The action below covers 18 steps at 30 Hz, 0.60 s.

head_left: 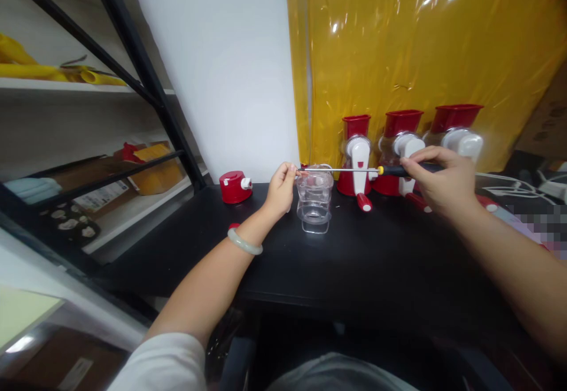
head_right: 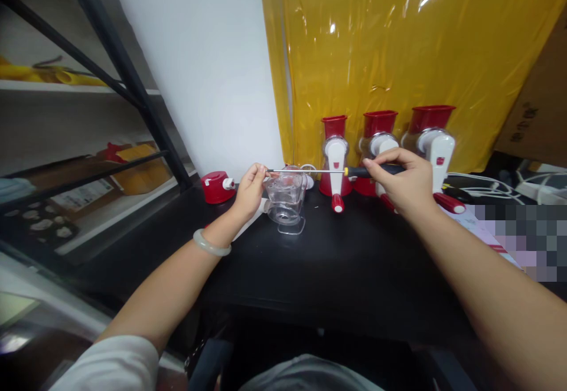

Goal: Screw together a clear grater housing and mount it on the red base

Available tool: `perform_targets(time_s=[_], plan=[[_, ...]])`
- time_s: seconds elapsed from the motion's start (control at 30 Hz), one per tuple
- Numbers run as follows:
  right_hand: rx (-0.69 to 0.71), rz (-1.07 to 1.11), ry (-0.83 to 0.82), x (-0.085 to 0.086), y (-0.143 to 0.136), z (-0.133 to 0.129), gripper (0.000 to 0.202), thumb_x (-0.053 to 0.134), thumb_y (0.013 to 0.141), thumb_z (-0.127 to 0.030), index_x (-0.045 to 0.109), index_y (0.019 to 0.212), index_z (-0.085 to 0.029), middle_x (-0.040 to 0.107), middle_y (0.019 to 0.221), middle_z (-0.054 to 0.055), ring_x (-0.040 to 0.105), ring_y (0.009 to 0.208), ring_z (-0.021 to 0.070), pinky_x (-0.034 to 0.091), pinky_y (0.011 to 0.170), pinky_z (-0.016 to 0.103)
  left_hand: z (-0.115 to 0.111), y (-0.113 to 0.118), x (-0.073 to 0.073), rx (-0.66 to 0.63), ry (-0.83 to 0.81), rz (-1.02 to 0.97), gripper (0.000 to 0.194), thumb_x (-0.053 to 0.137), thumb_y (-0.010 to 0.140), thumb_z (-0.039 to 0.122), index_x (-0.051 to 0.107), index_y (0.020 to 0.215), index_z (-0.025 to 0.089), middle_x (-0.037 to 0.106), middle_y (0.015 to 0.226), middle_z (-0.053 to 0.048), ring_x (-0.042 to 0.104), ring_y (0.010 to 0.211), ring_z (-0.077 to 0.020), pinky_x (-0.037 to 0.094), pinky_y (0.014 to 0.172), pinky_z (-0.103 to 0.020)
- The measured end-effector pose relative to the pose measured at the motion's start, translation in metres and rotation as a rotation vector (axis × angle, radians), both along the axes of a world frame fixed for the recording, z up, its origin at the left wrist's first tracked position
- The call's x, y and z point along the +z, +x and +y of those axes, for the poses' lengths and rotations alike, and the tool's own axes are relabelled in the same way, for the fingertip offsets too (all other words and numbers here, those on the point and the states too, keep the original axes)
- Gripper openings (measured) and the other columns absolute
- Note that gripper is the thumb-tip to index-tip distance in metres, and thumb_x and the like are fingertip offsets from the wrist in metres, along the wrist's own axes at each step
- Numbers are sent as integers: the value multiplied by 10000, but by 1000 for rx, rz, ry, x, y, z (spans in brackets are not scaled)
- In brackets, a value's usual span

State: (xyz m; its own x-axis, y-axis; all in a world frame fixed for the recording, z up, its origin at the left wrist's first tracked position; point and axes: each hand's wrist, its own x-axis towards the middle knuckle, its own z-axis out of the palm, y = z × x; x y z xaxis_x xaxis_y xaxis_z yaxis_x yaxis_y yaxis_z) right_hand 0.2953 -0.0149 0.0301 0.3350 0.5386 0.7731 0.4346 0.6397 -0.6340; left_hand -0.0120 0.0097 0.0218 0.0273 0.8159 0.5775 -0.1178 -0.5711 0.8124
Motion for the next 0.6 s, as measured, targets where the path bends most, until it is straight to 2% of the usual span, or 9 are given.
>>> perform_targets(time_s=[0.17,0.37,0.47,0.6], plan=[[-20,-10,-22,1,-1,-2,172,794,698,-350,683,694,-219,717,751,35,650,743,204,492,710,330,-1,1,2,27,-18,7,331,589,1026,374,534,741,214,686,776,-31,664,828,-186,509,853,-340],[-6,-93,48,3,0,-6,168,803,702,-332,681,715,-219,704,770,32,653,769,199,498,739,331,-3,1,2,87,10,44,352,625,1004,403,538,720,214,691,757,-21,647,786,-175,497,812,-318],[16,-108,53,3,3,-5,229,849,661,-356,694,758,-218,713,814,35,659,801,207,510,772,346,-3,1,3,80,3,49,363,616,1007,407,516,716,215,681,745,-18,658,800,-181,495,803,-315],[-2,-5,8,2,4,-1,339,871,621,-373,717,883,-221,743,914,51,684,857,233,535,804,383,-5,1,4,95,23,76,364,630,1000,416,512,719,215,650,720,-6,659,815,-185,494,800,-314]])
